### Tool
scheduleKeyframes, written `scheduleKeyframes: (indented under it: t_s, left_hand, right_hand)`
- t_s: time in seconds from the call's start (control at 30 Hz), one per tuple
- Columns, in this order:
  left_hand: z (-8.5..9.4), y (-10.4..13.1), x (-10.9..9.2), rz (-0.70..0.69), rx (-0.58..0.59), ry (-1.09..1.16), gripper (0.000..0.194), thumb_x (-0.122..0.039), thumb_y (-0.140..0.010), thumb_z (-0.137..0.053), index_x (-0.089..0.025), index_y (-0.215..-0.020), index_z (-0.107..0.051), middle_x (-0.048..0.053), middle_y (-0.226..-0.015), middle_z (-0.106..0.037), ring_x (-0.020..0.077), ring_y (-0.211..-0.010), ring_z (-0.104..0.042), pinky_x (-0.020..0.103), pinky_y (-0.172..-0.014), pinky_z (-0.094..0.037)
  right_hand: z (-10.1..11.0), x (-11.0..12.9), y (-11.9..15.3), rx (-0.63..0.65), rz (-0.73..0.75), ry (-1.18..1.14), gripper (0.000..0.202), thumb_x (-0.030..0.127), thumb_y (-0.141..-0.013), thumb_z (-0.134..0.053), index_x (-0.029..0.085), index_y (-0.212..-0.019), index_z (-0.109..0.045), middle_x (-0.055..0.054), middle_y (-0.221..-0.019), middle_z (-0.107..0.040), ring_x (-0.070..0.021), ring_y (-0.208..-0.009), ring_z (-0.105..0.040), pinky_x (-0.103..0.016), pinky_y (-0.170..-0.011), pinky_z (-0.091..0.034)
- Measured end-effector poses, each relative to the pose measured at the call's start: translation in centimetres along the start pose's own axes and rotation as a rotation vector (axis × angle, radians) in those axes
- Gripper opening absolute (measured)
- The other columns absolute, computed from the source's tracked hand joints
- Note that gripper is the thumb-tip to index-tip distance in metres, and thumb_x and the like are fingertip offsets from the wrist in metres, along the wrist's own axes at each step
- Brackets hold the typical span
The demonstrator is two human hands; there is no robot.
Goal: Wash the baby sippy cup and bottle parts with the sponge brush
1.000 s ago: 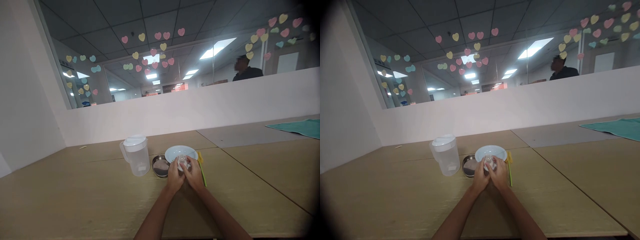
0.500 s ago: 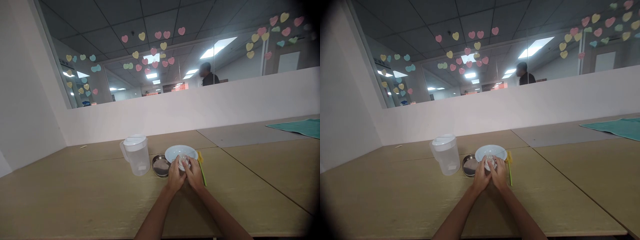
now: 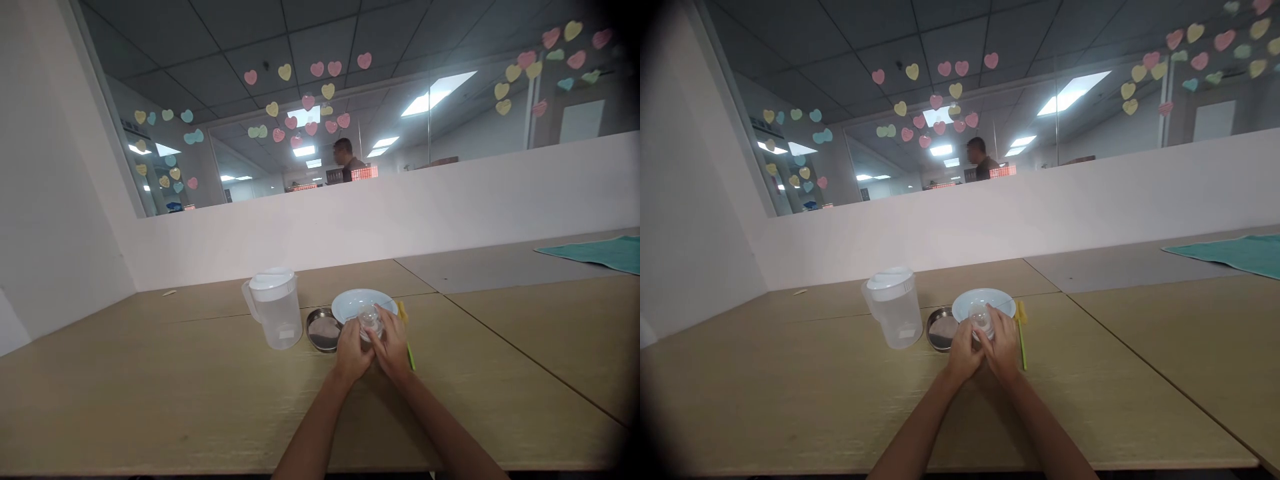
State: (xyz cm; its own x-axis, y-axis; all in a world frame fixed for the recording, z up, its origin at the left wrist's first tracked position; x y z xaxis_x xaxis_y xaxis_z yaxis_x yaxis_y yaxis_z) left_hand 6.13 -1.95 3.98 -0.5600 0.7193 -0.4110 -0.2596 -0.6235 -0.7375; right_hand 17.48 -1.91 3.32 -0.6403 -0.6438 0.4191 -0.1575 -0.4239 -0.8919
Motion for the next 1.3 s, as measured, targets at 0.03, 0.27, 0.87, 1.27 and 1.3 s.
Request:
scheduleKeyframes:
  t_s: [0.03,0.27,0.87,1.27,1.3]
  left_hand:
    - [0.0,0.0,-0.1,-0.004,0.002,-0.005,0.029,-0.027,-0.079,-0.055,-0.018,-0.106,-0.051,0.009,-0.103,-0.058,0.0239,-0.096,-0.053,0.040,-0.085,-0.044]
    - [0.1,-0.1,-0.3,-0.028,0.020,-0.048,0.030,-0.031,-0.082,-0.053,-0.018,-0.109,-0.050,0.010,-0.104,-0.059,0.0248,-0.096,-0.054,0.041,-0.084,-0.044]
    - [0.3,0.1,0.9,0.023,-0.010,-0.146,0.083,-0.053,-0.071,-0.065,-0.016,-0.137,-0.031,0.014,-0.131,-0.050,0.0284,-0.116,-0.050,0.045,-0.097,-0.041]
    - [10.7,1.4,6.1,0.431,-0.861,-0.641,0.085,-0.053,-0.079,-0.054,-0.007,-0.141,-0.017,0.026,-0.142,-0.026,0.0385,-0.132,-0.024,0.059,-0.103,-0.022]
    - [11.3,1.8,6.7,0.502,-0.905,-0.632,0.092,-0.055,-0.077,-0.056,-0.008,-0.142,-0.012,0.027,-0.144,-0.022,0.0398,-0.133,-0.022,0.059,-0.103,-0.022]
  right_hand:
    - [0.0,0.0,-0.1,-0.001,-0.010,-0.003,0.049,0.045,-0.086,-0.044,0.019,-0.128,-0.046,-0.011,-0.113,-0.060,-0.0251,-0.103,-0.054,-0.044,-0.087,-0.042]
    - [0.3,0.9,-0.3,-0.067,-0.034,-0.030,0.046,0.043,-0.088,-0.045,0.020,-0.127,-0.046,-0.011,-0.114,-0.060,-0.0241,-0.103,-0.053,-0.043,-0.088,-0.041]
    - [-0.7,-5.7,-0.3,-0.009,-0.548,-0.226,0.057,0.037,-0.080,-0.042,0.014,-0.132,-0.045,-0.012,-0.100,-0.064,-0.0239,-0.090,-0.059,-0.040,-0.083,-0.044]
    - [-0.5,-5.6,-0.5,0.055,-0.462,-0.077,0.045,0.044,-0.088,-0.030,0.017,-0.103,-0.062,-0.007,-0.082,-0.067,-0.0238,-0.086,-0.058,-0.040,-0.082,-0.040]
    - [-0.3,-5.1,-0.5,0.044,-0.430,-0.079,0.046,0.044,-0.089,-0.028,0.017,-0.101,-0.063,-0.007,-0.083,-0.067,-0.0230,-0.086,-0.058,-0.039,-0.081,-0.040]
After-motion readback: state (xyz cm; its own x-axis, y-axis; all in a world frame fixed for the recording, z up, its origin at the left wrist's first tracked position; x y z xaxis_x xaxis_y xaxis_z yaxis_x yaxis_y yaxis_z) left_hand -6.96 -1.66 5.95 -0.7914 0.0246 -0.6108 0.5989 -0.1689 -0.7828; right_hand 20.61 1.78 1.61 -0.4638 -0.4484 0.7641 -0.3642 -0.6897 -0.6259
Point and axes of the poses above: each hand's wrist, its own y-axis away from the middle knuckle, its own z-axis out of the back of the hand, x = y × z, the point moved 5 cm from there along -y, towards the middle knuckle
